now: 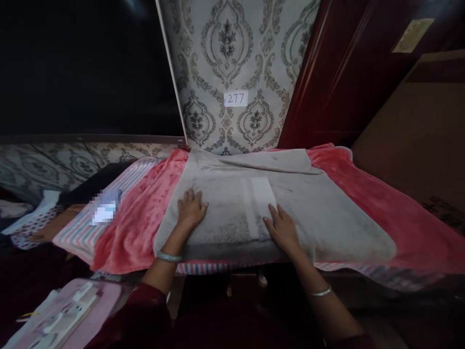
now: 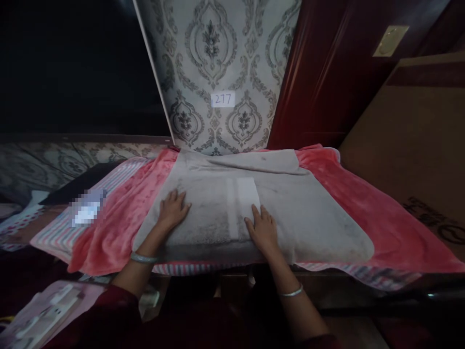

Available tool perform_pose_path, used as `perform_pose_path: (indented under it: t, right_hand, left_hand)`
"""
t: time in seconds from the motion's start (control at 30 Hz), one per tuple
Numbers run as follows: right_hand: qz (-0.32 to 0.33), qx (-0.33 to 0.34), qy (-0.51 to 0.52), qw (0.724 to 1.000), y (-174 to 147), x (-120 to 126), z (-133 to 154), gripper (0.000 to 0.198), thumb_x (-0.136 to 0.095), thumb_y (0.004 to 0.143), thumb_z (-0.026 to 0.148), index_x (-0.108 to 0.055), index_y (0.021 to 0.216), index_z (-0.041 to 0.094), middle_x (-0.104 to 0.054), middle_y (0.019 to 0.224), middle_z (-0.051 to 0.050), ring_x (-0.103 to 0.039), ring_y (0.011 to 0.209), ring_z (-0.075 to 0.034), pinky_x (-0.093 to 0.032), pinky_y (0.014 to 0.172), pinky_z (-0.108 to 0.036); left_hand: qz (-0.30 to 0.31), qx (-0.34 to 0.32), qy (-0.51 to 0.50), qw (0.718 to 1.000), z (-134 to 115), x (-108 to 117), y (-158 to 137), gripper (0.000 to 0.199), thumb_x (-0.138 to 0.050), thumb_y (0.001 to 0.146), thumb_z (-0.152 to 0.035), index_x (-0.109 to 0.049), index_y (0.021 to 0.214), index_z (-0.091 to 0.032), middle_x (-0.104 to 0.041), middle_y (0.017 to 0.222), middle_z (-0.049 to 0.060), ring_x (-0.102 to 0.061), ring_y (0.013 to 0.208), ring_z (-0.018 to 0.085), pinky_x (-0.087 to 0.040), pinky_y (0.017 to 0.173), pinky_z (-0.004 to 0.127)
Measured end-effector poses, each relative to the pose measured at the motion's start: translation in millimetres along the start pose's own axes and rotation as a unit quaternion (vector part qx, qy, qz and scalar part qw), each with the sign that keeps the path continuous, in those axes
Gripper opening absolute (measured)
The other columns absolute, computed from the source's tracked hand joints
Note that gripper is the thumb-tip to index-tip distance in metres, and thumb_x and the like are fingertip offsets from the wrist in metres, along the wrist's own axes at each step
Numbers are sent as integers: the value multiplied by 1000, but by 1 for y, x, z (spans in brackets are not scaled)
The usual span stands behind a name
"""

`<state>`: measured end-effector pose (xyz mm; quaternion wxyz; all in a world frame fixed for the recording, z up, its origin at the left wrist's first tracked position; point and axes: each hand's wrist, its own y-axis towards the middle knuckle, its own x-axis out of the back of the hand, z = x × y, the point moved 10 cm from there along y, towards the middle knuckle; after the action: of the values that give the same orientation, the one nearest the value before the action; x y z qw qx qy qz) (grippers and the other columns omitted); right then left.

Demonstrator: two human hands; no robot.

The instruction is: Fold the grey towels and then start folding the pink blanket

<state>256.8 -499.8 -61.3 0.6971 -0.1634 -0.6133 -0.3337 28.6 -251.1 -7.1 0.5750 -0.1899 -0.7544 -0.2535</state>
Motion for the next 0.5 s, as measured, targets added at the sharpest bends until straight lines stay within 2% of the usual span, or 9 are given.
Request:
perform_pose_path:
  t: [0.1, 0.2, 0.3, 0.4, 0.5]
  right_hand:
    - [-7, 0, -5, 1000, -1, -1, 0, 62, -37, 103, 45, -41, 157, 14, -44, 157, -21, -43, 144, -30, -34, 116, -45]
    - [-20, 3, -1, 1000, -2, 0, 1, 62, -36, 103, 45, -41, 157, 15, -44, 157, -21, -45, 142, -31, -36, 114, -46]
    - [-30, 6, 5, 1000, -2, -1, 0, 62, -36, 102, 45, -43, 156, 15, -45, 156, -20, -46, 141, -31, -37, 114, -46]
    - [-39, 7, 7, 999, -2, -2, -1, 61, -35, 102, 45, -44, 155, 16, -46, 156, -19, -47, 141, -31, -37, 114, -47]
    - [-44, 12, 6, 999, -2, -1, -1, 61, -34, 103, 46, -45, 155, 16, -47, 155, -19, -47, 140, -30, -37, 114, -47]
  left_hand:
    - [-6, 70, -125, 990, 46, 3, 3, 65, -55, 92, -36, -47, 152, -13, -53, 152, 21, -51, 140, 33, -41, 115, 47]
    - [0, 102, -259, 960, 74, -1, 5, 62, -57, 89, -35, -53, 146, -10, -66, 136, 18, -63, 126, 28, -48, 108, 39]
    - [15, 122, -341, 932, 84, -6, 7, 65, -64, 83, -42, -58, 140, -10, -71, 127, 18, -68, 117, 28, -53, 99, 37]
    - [28, 156, -401, 902, 87, -11, 9, 71, -72, 76, -45, -60, 136, -10, -69, 129, 19, -68, 116, 31, -55, 94, 38]
    - [30, 174, -410, 895, 87, -12, 13, 61, -75, 71, -44, -67, 121, -11, -69, 129, 20, -64, 122, 32, -54, 93, 36]
